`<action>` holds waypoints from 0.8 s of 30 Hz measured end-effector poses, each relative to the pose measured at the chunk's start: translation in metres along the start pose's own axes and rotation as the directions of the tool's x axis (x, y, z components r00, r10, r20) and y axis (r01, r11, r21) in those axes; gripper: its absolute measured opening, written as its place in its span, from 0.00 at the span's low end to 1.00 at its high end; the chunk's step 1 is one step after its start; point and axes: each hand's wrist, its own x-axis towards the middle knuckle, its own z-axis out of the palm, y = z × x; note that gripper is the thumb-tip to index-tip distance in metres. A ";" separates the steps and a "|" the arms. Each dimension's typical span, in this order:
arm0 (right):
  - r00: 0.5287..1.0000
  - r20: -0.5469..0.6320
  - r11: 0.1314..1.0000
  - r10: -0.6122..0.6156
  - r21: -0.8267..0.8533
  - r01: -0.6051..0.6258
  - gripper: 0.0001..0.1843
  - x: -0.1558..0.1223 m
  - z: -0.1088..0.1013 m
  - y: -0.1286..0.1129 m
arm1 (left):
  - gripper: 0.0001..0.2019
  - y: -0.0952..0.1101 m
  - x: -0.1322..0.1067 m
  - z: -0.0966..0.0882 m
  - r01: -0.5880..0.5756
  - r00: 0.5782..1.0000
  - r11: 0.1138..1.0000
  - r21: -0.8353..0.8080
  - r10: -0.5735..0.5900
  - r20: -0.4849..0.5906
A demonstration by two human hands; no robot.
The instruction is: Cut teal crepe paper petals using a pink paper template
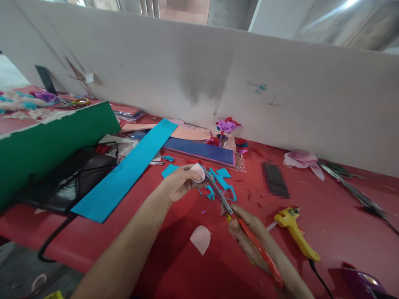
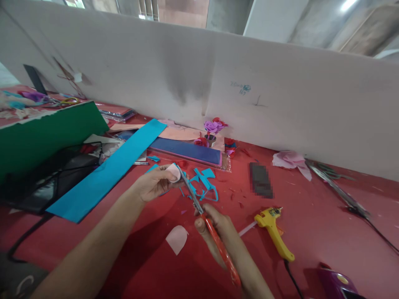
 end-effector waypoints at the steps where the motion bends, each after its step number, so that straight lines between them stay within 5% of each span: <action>1: 1.000 0.009 1.000 0.005 0.000 -0.005 0.33 0.000 -0.001 0.001 | 0.05 0.000 0.000 0.000 -0.001 1.000 1.000 -0.004 0.001 -0.002; 6: 0.999 0.016 0.999 0.031 -0.023 -0.031 0.33 0.003 -0.002 0.002 | 0.06 0.001 0.001 -0.001 0.003 1.000 1.000 -0.013 -0.003 -0.011; 10: 0.996 -0.010 0.978 0.088 0.192 -0.085 0.30 0.002 0.000 0.000 | 0.07 -0.001 0.001 -0.003 0.006 1.000 1.000 0.009 -0.006 -0.015; 15: 0.981 -0.154 0.900 0.118 0.434 -0.040 0.17 0.006 -0.001 0.005 | 0.10 -0.009 -0.006 0.007 0.090 0.994 0.963 0.256 -0.102 0.034; 20: 0.972 -0.225 0.889 0.068 0.456 0.043 0.23 0.015 -0.005 0.010 | 0.05 -0.024 -0.009 0.026 0.135 0.959 0.830 0.541 -0.246 0.139; 24: 0.960 -0.265 0.881 0.091 0.471 0.046 0.22 0.021 -0.002 0.014 | 0.04 -0.035 -0.009 0.034 0.157 0.947 0.800 0.579 -0.289 0.142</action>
